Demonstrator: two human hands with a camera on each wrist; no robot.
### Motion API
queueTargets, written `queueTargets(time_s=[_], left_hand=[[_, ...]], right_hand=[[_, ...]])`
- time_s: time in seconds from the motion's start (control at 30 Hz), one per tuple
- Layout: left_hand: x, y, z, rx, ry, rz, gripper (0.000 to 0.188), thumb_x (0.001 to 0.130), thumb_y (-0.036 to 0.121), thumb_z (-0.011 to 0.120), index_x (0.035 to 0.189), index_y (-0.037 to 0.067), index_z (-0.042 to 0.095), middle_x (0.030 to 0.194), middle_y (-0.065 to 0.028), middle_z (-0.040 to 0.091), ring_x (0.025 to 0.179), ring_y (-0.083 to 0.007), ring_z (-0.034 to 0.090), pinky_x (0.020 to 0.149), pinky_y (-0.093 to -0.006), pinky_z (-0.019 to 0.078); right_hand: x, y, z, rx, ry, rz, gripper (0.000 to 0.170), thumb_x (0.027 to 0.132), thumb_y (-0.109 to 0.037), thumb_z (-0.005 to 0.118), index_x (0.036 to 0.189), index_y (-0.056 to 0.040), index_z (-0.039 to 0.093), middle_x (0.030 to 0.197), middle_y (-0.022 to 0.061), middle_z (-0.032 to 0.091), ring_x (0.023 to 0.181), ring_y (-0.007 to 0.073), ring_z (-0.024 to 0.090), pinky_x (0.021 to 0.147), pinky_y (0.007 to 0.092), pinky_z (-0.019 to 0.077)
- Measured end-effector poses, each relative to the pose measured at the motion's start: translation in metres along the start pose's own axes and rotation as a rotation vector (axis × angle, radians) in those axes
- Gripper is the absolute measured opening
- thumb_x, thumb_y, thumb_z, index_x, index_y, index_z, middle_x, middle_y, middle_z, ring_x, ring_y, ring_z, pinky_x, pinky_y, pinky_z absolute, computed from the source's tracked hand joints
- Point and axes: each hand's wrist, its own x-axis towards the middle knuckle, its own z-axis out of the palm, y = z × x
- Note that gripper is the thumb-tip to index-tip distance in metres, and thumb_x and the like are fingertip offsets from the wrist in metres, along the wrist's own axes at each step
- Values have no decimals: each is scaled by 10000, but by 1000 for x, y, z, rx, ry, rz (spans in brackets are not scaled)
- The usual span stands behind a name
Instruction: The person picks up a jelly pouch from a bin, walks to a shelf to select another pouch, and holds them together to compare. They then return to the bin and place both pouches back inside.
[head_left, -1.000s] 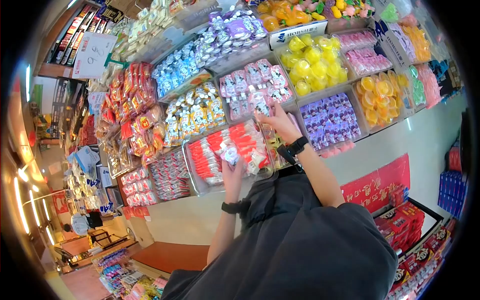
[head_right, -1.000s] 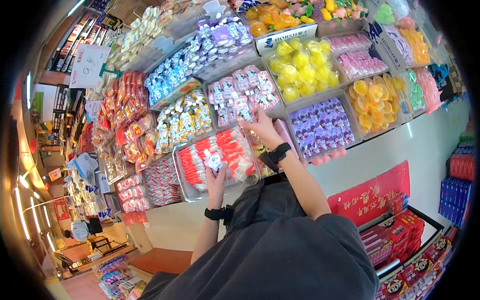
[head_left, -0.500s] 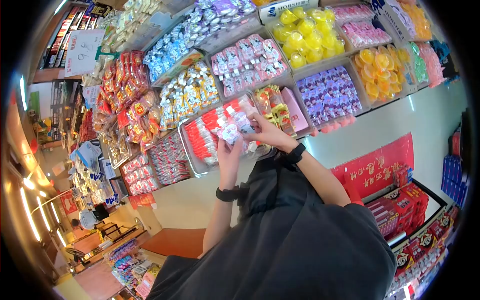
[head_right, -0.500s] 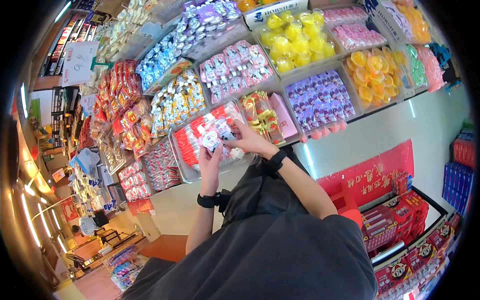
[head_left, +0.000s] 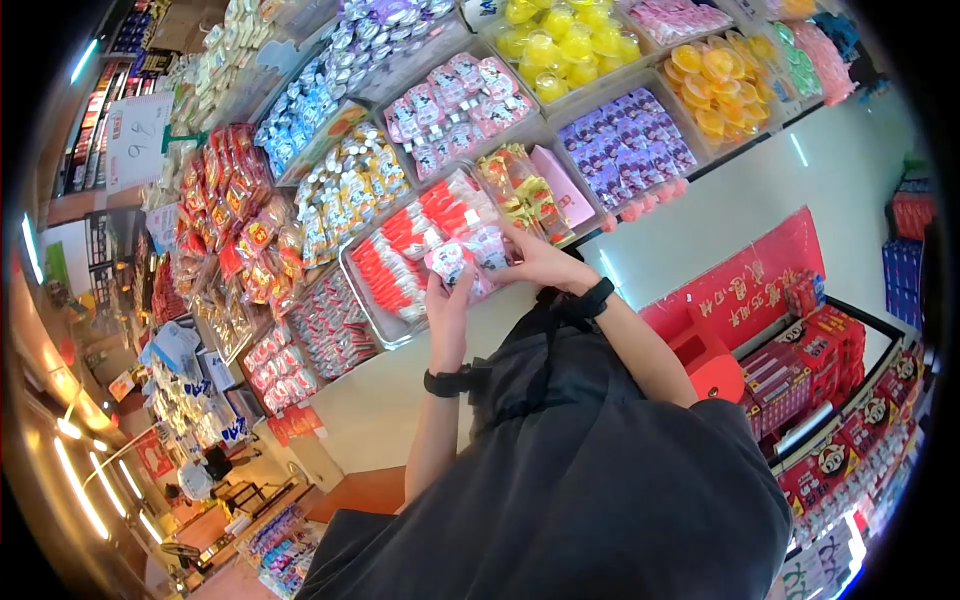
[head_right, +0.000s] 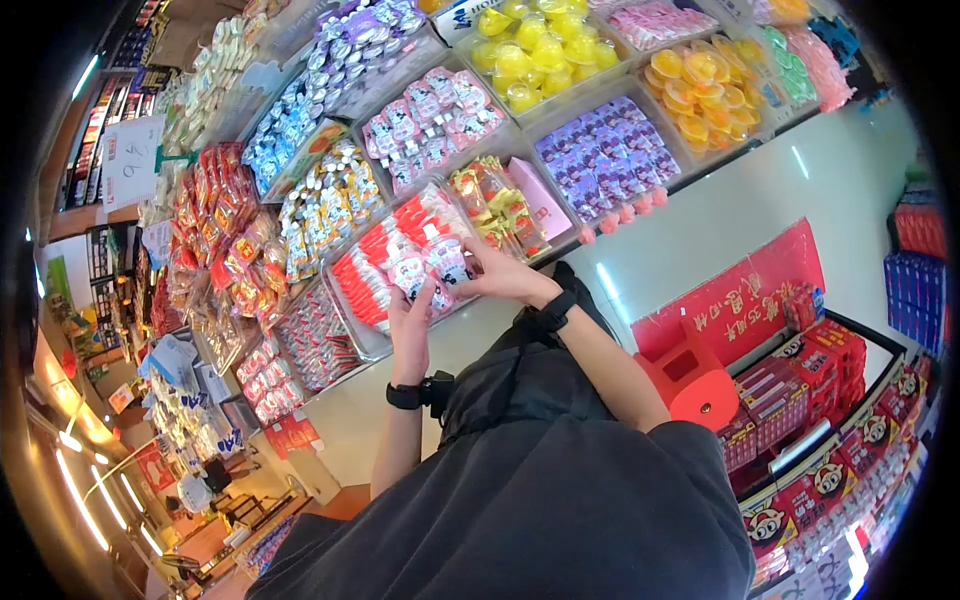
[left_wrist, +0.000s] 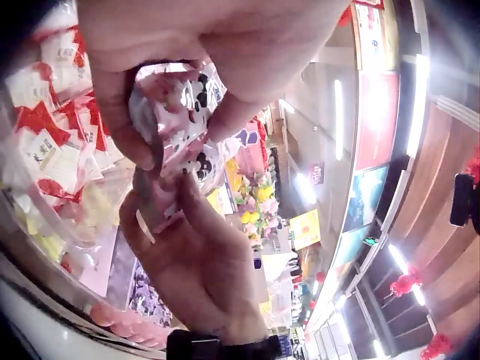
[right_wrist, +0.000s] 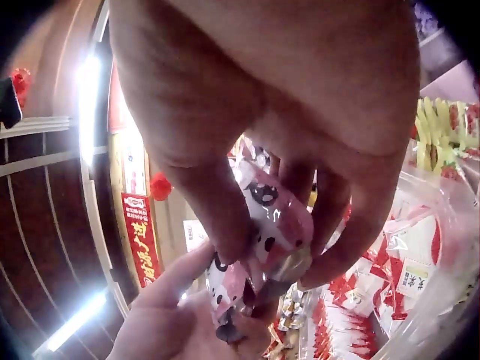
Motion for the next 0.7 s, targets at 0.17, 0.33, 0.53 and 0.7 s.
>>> queueTargets(time_s=[0.17,0.33,0.53,0.7], left_hand=[[-20,4,-3,24,-91,18,427,990,143,719,1350,-9,547,1225,-70,683,1060,-130,672,859,-278,563],[-41,8,-14,103,-101,114,404,985,144,721,1325,3,556,1165,-57,697,991,-122,685,767,-264,568],[-65,24,-38,62,-206,93,441,1008,147,691,1398,32,521,1225,-51,672,1069,-129,655,893,-292,549],[-81,35,-49,50,-294,165,448,1004,99,690,1406,18,509,1274,-66,652,1136,-148,640,968,-309,538]], right_hand=[[-24,-10,25,102,23,10,698,904,-149,787,1455,54,410,1255,105,633,1126,154,621,931,310,549],[-41,-21,53,-86,88,-31,659,911,-161,793,1414,61,430,1234,109,635,1064,140,639,856,310,579],[-44,-3,83,-194,177,-169,725,848,-186,843,1405,57,448,1213,141,656,1128,170,613,988,350,520],[-69,-29,109,-187,259,-174,680,866,-115,820,1412,47,447,1271,94,618,1117,127,605,919,304,558]])
